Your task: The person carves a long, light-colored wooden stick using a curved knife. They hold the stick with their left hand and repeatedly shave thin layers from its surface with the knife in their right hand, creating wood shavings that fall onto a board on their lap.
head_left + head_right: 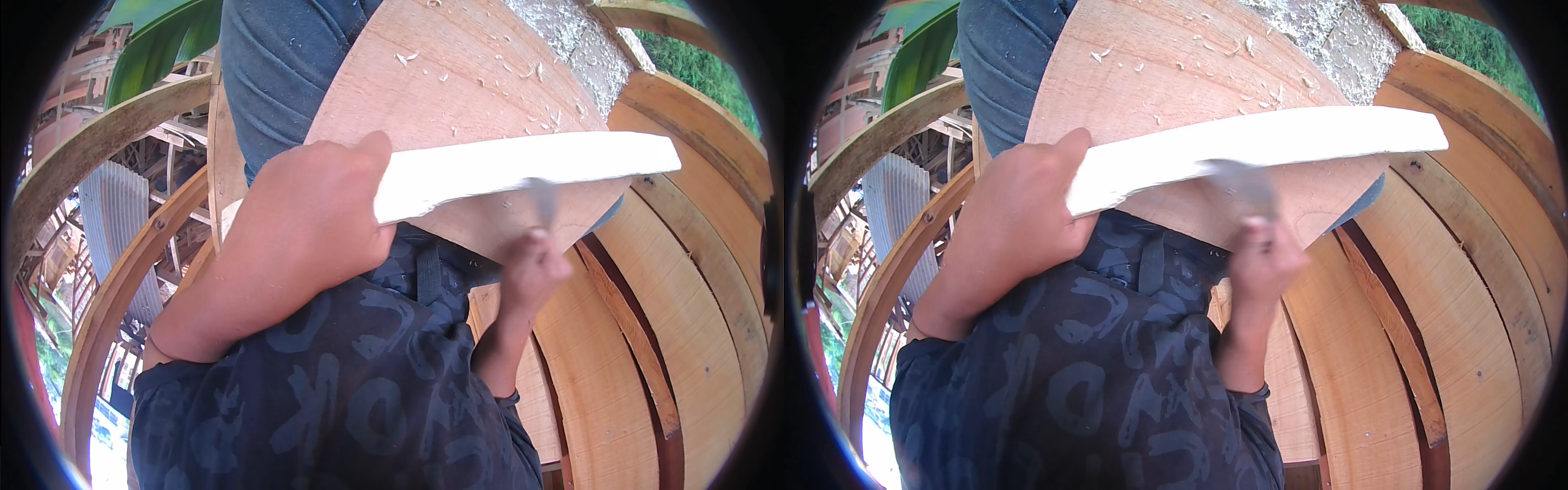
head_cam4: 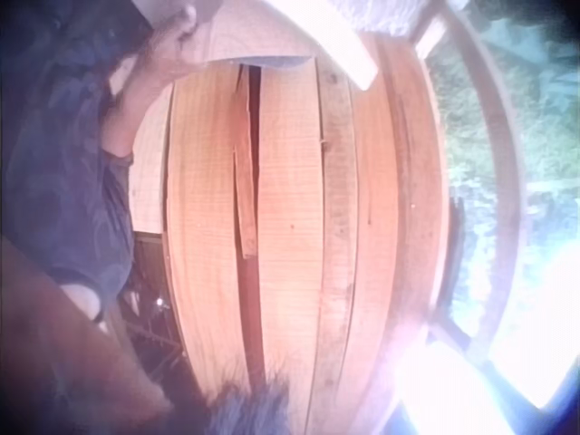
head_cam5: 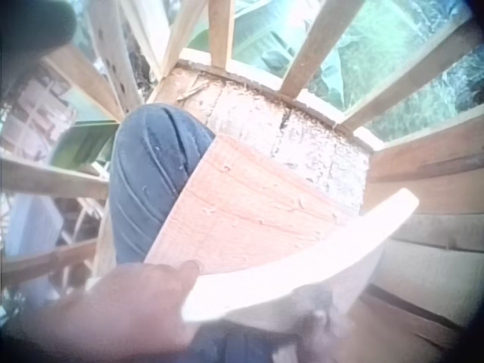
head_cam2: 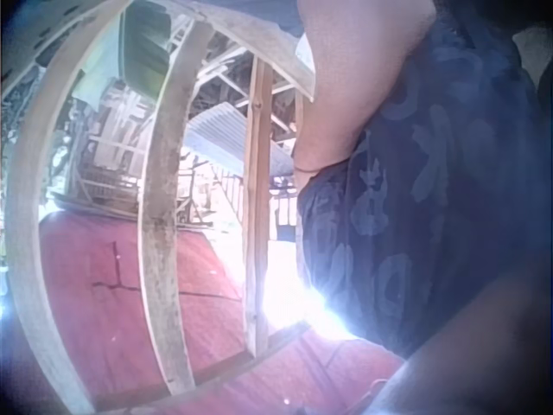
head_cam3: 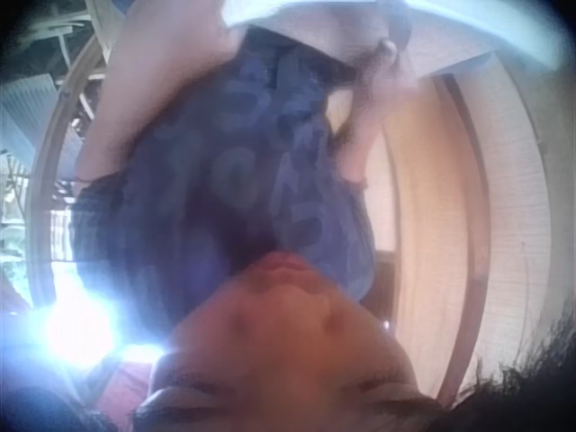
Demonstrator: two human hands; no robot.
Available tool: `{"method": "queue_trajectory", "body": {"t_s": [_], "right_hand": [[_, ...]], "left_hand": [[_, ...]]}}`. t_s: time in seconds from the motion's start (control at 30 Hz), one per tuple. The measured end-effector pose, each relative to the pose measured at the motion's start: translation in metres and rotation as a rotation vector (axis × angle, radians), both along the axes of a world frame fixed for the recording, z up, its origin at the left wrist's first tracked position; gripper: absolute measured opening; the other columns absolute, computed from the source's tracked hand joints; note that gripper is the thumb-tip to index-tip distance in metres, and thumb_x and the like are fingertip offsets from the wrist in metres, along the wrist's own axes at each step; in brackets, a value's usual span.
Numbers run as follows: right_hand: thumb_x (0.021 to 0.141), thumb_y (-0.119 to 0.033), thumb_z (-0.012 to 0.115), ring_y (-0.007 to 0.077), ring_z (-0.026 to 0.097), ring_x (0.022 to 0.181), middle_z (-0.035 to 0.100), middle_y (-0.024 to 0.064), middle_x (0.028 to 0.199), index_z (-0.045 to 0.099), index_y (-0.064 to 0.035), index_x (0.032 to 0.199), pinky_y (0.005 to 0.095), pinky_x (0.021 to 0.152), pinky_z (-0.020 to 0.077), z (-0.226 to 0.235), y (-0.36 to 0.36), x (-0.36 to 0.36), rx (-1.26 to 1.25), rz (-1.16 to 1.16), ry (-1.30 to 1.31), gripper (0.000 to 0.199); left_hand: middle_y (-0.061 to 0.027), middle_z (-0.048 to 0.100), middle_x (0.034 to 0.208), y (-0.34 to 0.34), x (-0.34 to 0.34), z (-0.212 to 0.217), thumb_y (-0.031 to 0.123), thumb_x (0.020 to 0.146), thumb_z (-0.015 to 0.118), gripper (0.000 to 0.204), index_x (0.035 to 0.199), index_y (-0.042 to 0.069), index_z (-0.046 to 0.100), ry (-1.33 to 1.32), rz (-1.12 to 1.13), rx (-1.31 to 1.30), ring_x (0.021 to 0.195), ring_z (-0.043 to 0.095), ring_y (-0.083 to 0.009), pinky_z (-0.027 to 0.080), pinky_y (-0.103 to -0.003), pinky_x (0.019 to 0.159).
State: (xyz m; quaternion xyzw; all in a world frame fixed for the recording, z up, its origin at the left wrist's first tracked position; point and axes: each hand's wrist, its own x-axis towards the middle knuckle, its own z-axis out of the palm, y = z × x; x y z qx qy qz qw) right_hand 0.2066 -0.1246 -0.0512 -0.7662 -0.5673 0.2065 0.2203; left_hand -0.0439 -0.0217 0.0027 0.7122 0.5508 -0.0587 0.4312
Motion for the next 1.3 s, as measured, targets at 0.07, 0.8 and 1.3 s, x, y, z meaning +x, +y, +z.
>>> {"method": "queue_trajectory", "body": {"t_s": [0.07, 0.8, 1.3], "right_hand": [[0.1, -0.05, 0.047, 0.0083, 0.035, 0.05, 0.036, -0.0011, 0.053, 0.044, -0.003, 0.062, 0.0298, 0.045, 0.0233, 0.008, 0.013, 0.042, 0.014, -0.294, 0.011, 0.061], [0.093, -0.041, 0.063, 0.0188, 0.041, 0.043, 0.044, 0.006, 0.051, 0.048, -0.0017, 0.062, 0.0345, 0.042, 0.0322, 0.007, 0.015, 0.007, -0.008, 0.084, -0.04, 0.052], [0.085, -0.042, 0.072, 0.0284, 0.046, 0.045, 0.046, 0.0115, 0.053, 0.052, -0.0032, 0.065, 0.0354, 0.043, 0.0363, 0.019, 0.012, -0.02, -0.141, 0.181, 0.152, 0.048]], "left_hand": [[-0.0238, 0.059, 0.069, -0.002, -0.005, 0.001, 0.013, 0.074, 0.066, 0.024, 0.086, 0.0, 0.051, 0.006, 0.004, -0.004, 0.071, 0.06, -0.0439, 0.046, -0.049, 0.063], [-0.0228, 0.061, 0.068, 0.0, 0.012, 0.004, 0.015, 0.074, 0.067, 0.025, 0.084, -0.002, 0.053, 0.075, -0.047, 0.041, 0.07, 0.064, -0.0404, 0.051, -0.047, 0.064], [-0.0256, 0.061, 0.075, 0.002, 0.015, 0.006, 0.013, 0.075, 0.066, 0.026, 0.091, -0.001, 0.051, 0.101, -0.025, -0.037, 0.078, 0.059, -0.0457, 0.046, -0.051, 0.067]]}}
